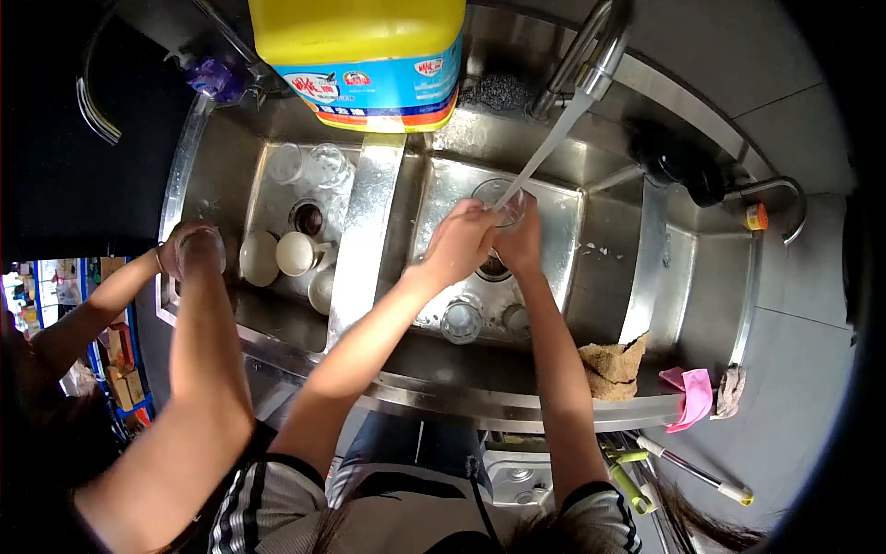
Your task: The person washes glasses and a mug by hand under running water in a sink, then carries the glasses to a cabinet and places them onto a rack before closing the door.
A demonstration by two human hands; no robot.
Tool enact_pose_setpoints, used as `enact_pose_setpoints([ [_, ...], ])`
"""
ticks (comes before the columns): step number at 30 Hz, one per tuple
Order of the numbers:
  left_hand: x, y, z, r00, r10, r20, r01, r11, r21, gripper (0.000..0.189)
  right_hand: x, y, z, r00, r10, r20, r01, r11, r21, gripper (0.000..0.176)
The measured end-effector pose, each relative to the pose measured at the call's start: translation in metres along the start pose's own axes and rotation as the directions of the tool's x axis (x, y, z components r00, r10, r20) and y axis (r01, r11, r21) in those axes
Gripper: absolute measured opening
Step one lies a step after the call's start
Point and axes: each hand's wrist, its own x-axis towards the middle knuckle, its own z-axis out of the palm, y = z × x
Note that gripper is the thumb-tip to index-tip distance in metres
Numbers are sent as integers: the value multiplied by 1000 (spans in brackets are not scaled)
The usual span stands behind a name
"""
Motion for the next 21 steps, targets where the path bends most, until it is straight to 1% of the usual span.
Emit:
enact_pose_setpoints([
  [1,-7,-9,6,978,70,-198,-79,996,-36,29,-2,3,2,999,34,15,-36,984,177,78],
  [2,-12,-16,14,913,129,-387,-164,985,-58,32,-4,7,3,997,68,35,-76,935,345,78],
  [3,-15,-16,21,915,131,-382,-166,984,-59,32,-3,3,3,997,73,30,-79,935,345,78],
  [4,-18,-14,30,856,-280,-435,109,920,-377,40,-4,-2,6,995,99,14,-95,895,436,78],
  [5,-20,-15,37,676,-647,-352,309,682,-663,48,-5,-8,10,993,121,0,-103,846,523,79],
  [6,-17,-28,44,636,-770,-51,395,382,-835,70,-7,-14,17,997,65,-46,-25,805,593,78],
  [7,-16,-15,30,587,-760,279,407,-21,-913,73,-9,-26,17,997,64,-45,-25,804,595,78],
  [8,-13,-2,14,545,-613,572,392,-416,-820,75,-10,-37,14,999,32,-22,-15,841,541,77],
  [9,-3,-20,29,498,-523,692,209,-702,-681,70,-12,-52,11,1000,2,0,-2,874,485,76],
  [10,2,-78,84,778,-424,464,25,-717,-696,63,-17,-63,9,999,-29,-20,35,859,511,77],
  [11,6,-40,62,858,-466,215,-89,-548,-832,55,-20,-70,5,999,-28,-25,36,860,509,77],
  [12,15,-48,67,864,-471,175,-137,-556,-820,52,-23,-74,0,998,-35,60,-2,850,527,80],
  [13,20,-49,64,866,-466,183,-131,-563,-816,52,-27,-75,-4,988,-42,146,-43,842,538,83],
  [14,24,-51,59,865,-447,226,-93,-587,-804,48,-33,-70,-9,990,-58,130,-9,885,465,74],
  [15,29,-49,52,866,-426,261,-60,-608,-791,44,-36,-70,-18,990,-62,130,-4,890,456,74],
  [16,33,-36,40,861,-454,229,-43,-514,-857,43,-37,-70,-30,994,-110,5,101,932,348,66],
  [17,38,-34,39,864,-451,222,-51,-519,-853,43,-36,-72,-40,978,-174,-112,196,954,228,58],
  [18,41,-34,41,810,-517,279,-53,-538,-841,43,-34,-75,-48,962,-244,-123,251,967,38,44],
  [19,45,-38,44,747,-576,333,-58,-555,-830,44,-27,-74,-45,961,-248,-120,254,966,38,44],
  [20,52,-60,63,809,-520,275,-49,-526,-849,45,-13,-72,-38,994,-62,94,64,998,-24,40],
  [21,50,-56,63,809,-520,275,-48,-525,-850,45,0,-69,-30,947,147,286,-115,986,-124,38],
])
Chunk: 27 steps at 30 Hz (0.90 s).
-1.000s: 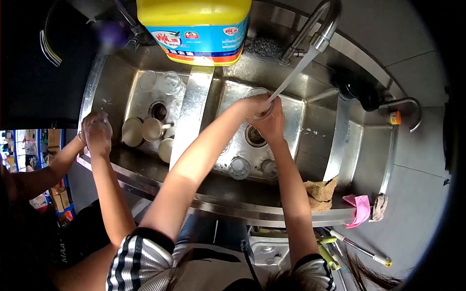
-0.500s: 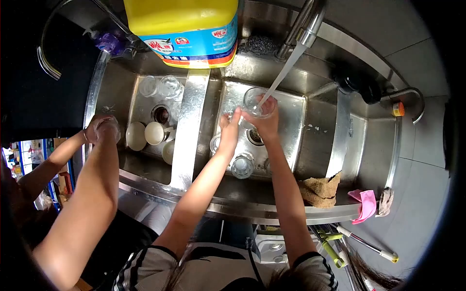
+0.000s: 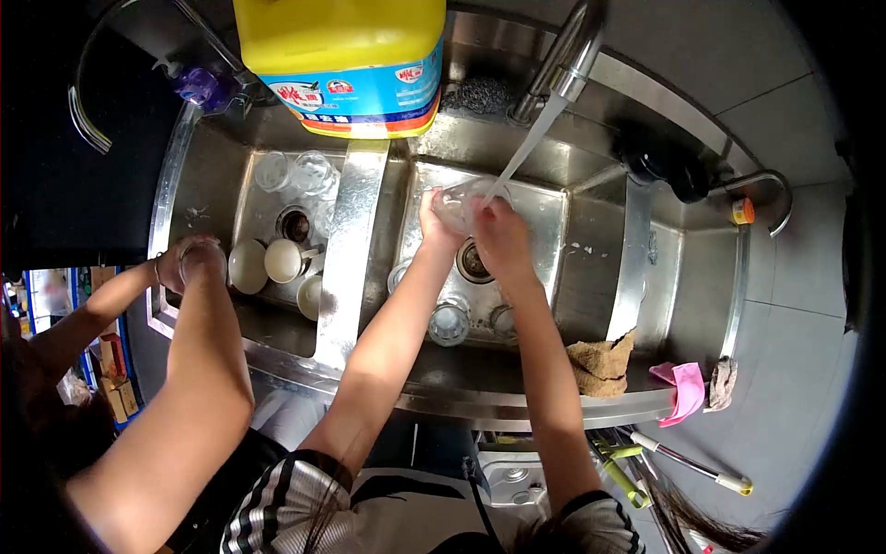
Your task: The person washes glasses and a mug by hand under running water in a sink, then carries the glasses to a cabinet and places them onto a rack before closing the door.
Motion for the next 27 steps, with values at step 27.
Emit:
enact_pose_setpoints([
  [27,-19,-3,1,982,6,-189,12,995,98,54,56,15,7,725,-105,680,512,743,-431,17],
])
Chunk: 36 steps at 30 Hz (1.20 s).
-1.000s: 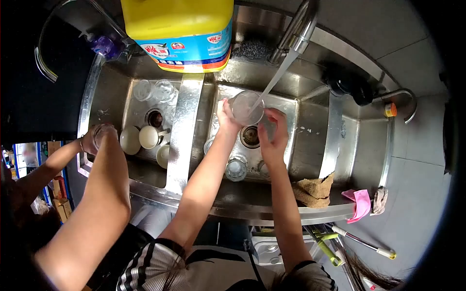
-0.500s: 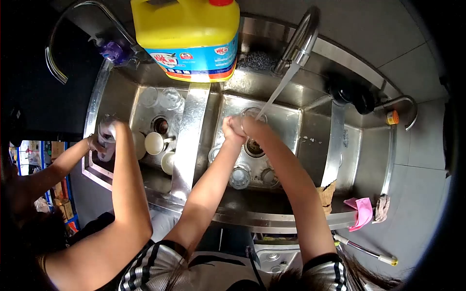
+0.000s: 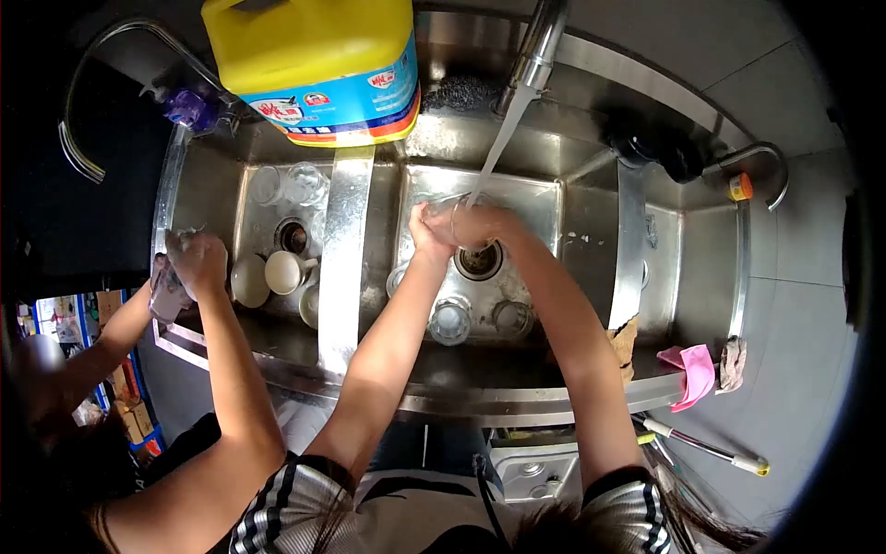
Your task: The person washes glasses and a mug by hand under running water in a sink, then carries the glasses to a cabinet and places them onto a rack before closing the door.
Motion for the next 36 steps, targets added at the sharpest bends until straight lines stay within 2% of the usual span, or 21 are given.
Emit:
enact_pose_setpoints([
  [1,-1,1,-1,997,-80,-24,80,997,8,57,1,7,0,984,24,177,-50,988,144,18],
  [2,-1,1,-1,996,-80,-25,80,997,6,57,-7,14,3,984,23,178,-49,988,145,18],
  [3,0,1,-2,997,-82,-2,81,993,-80,51,-20,18,3,999,33,-33,-5,787,617,24],
  [4,2,1,-3,997,-80,21,83,982,-167,46,-31,18,1,968,144,-208,138,389,911,30],
  [5,2,-2,-6,997,-81,13,82,982,-172,46,-40,15,1,970,142,-199,131,385,913,30],
  [7,5,-9,-6,972,-59,227,111,968,-225,45,-54,8,-2,750,396,-530,307,502,809,36],
  [8,6,-13,-6,976,-36,215,76,980,-183,46,-55,6,6,641,314,-700,395,648,652,57],
  [11,41,-37,-19,938,69,339,28,961,-274,50,-48,-14,31,527,320,-788,314,788,530,78],
  [12,43,-41,-17,943,121,311,-80,987,-143,52,-46,-33,32,581,455,-675,487,470,736,93],
  [15,39,-49,-19,960,11,279,9,997,-71,48,-29,-18,34,494,529,-690,248,674,695,94],
  [17,26,-43,-24,955,-94,282,106,994,-27,45,-26,-15,31,464,546,-698,222,691,688,88],
  [19,11,-33,-20,940,-194,281,193,981,29,42,-28,-20,22,620,526,-582,69,703,708,86],
  [21,-11,-18,-12,961,-196,193,173,976,130,39,-19,-29,24,550,493,-674,159,730,664,88],
  [22,-33,-9,12,997,-24,-77,46,954,296,42,-19,-36,20,561,567,-603,64,697,714,85],
  [24,-27,3,4,973,183,140,-228,852,471,47,-16,-43,9,585,595,-552,6,677,736,81],
  [27,-12,5,-1,984,174,47,-178,896,407,47,-22,-45,-12,553,613,-565,149,594,791,77],
  [30,-2,7,2,929,297,221,-362,849,385,56,-15,-48,2,474,574,-668,218,658,721,77],
  [33,6,10,6,978,181,105,-209,801,560,34,-13,-33,18,421,545,-725,234,707,667,78],
  [34,-3,3,19,957,289,20,-223,691,688,32,-13,-29,22,347,671,-656,297,584,755,73],
  [35,-4,-17,20,806,527,270,-575,586,571,34,-11,-25,27,282,782,-556,372,446,814,68],
  [36,-5,-32,26,676,673,301,-680,412,606,35,-12,-23,31,288,780,-556,372,444,815,68],
])
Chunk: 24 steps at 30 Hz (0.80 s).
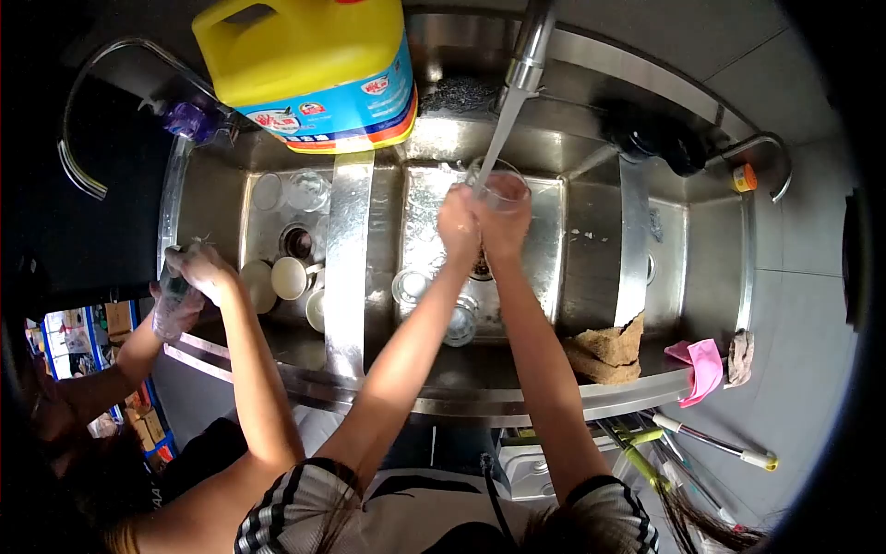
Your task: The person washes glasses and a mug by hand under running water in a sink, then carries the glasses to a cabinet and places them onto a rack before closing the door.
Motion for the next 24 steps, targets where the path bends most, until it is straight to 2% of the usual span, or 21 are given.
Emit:
enact_pose_setpoints([
  [1,-5,1,8,981,176,-84,-166,979,119,37,-1,4,-3,997,13,-73,-1,988,155,61],
  [2,-7,1,7,981,171,-92,-160,980,118,37,-2,8,-9,989,39,-141,6,953,301,55],
  [3,-6,3,8,993,87,83,-99,982,161,40,3,17,-20,990,39,-134,2,956,295,55],
  [4,-4,10,9,967,-7,253,-49,976,214,45,10,25,-33,988,105,-109,-57,927,369,53],
  [5,2,17,10,921,-227,318,-27,774,633,47,15,35,-41,983,169,-78,-117,888,444,51],
  [7,1,26,20,903,-407,134,215,701,680,52,11,23,-47,980,196,-31,-162,881,444,51],
  [8,2,27,14,856,-483,185,275,727,629,52,9,15,-49,976,216,4,-196,878,437,51],
  [9,3,10,5,857,-481,183,275,729,627,52,5,11,-48,977,213,8,-195,878,436,51],
  [10,6,-22,-6,791,-568,228,466,800,377,49,-1,8,-44,978,207,37,-204,894,399,51],
  [11,7,-43,-16,717,-629,301,633,768,99,46,-5,5,-39,977,203,68,-214,909,358,52],
  [12,3,-48,-31,565,-643,517,823,481,-302,43,-10,1,-34,981,151,122,-191,859,474,57],
  [13,-7,-17,-42,541,-552,635,840,314,-443,45,-14,5,-27,978,163,128,-205,861,465,57],
  [15,-20,15,-47,569,-633,525,796,263,-546,38,-11,10,-3,992,-14,126,-19,966,258,78],
  [16,-20,12,-48,592,-623,511,774,264,-575,39,-15,8,4,992,-8,125,-25,964,264,78],
  [17,-17,6,-45,623,-585,518,753,271,-599,39,-18,6,9,971,-187,148,179,982,65,84],
  [18,-11,-1,-43,651,-546,527,734,275,-621,39,-21,0,12,913,-352,207,383,915,-131,90],
  [19,-4,-7,-40,672,-511,536,721,284,-633,40,-24,-5,13,913,-353,206,384,914,-133,90],
  [21,10,-15,-35,687,-471,553,715,305,-629,41,-32,-11,14,809,-556,191,586,732,-348,98],
  [22,14,-17,-33,685,-462,564,721,316,-616,41,-35,-4,14,852,-509,125,522,842,-136,99],
  [23,18,-19,-31,679,-457,574,729,333,-598,41,-32,-2,13,852,-507,131,522,842,-140,99],
  [24,21,-22,-30,664,-460,590,746,349,-568,42,-27,-8,12,809,-579,106,588,799,-124,98],
])
